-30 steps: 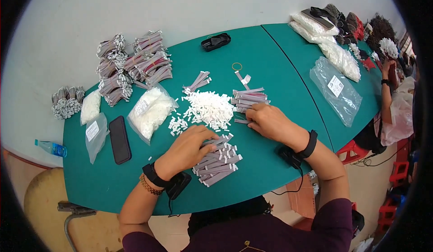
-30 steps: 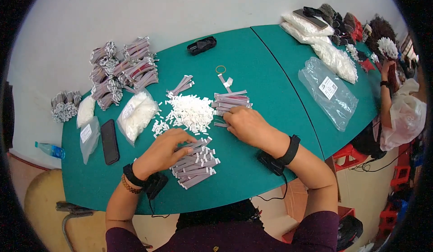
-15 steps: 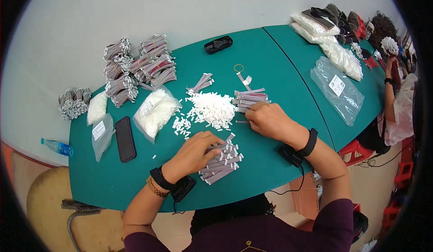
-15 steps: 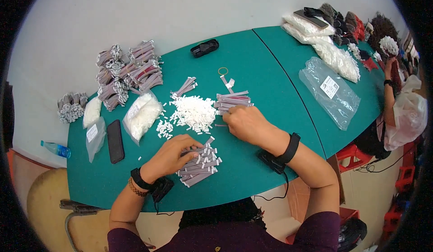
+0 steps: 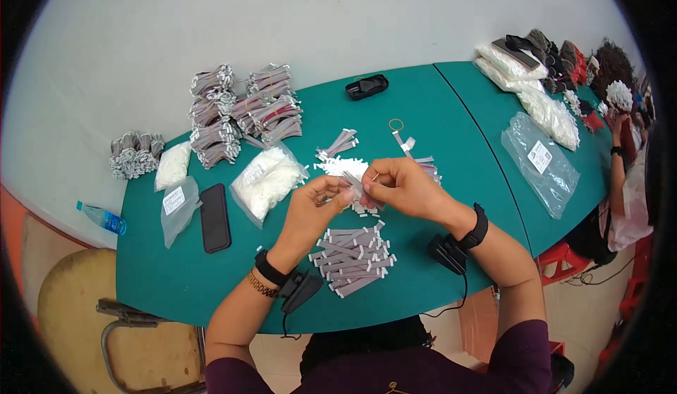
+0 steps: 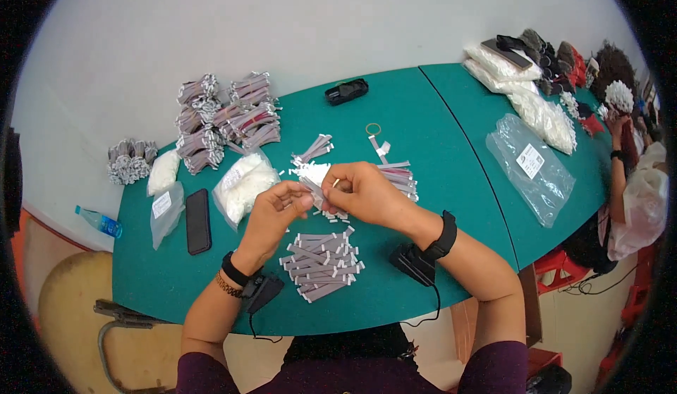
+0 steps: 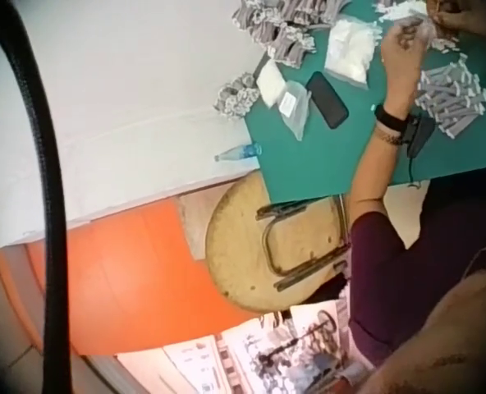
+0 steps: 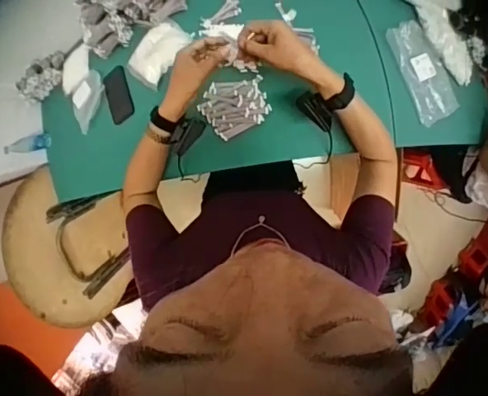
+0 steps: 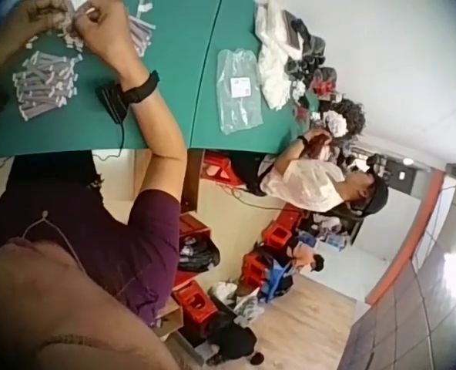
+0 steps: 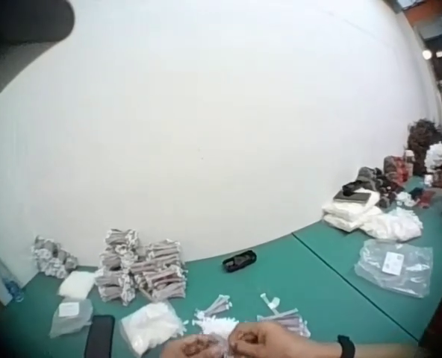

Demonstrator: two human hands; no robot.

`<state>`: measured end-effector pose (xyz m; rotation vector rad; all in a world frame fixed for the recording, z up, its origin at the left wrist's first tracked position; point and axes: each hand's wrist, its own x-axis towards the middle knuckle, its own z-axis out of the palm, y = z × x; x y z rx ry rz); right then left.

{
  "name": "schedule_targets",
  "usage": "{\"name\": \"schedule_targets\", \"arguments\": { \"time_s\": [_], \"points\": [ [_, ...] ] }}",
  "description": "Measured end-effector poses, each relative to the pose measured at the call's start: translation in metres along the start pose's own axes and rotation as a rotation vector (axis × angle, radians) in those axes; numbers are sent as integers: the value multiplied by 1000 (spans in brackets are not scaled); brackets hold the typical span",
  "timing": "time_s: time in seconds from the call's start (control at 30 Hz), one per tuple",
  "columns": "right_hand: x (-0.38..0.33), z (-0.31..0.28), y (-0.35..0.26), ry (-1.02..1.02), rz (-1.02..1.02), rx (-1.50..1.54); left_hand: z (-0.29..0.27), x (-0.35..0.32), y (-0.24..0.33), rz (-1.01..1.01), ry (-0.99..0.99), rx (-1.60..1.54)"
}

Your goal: The person picks up a ribbon cable and a connector, fits the connector onto the end of the cable by hand, and places the assembled unit onto a pile.

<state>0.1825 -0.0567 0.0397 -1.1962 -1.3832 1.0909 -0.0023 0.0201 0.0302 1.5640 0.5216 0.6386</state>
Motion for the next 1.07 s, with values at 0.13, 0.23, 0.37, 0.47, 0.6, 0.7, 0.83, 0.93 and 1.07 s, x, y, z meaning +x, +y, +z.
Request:
{"name": "schedule_targets", "arguments": {
  "time_s": [0.13,0.23,0.37,0.47,0.6,0.7,0.83,0.93,1.07],
  "points": [
    [10,7,-4,45,-5,40,-3,8,3,-40,87,-188],
    [15,9,-5,82,-7,38,-5,15,1,-31,112,-203],
    [20,8,-4,137,0,2,-4,21,3,-63,100,-271],
    [21,7,-1,166,18,-46,-2,25,1,-50,98,-229],
    [22,9,1,180,-9,34,-4,32,-6,-40,94,-235],
    [22,8,0,173,11,73,-4,33,-9,-20,124,-120],
    [21,7,8,129,41,26,-3,32,-11,-6,144,-59],
    [21,8,10,118,48,22,-3,31,-10,-50,126,-147],
    [21,9,8,68,72,-12,-9,29,-16,-158,122,-364]
  ]
}}
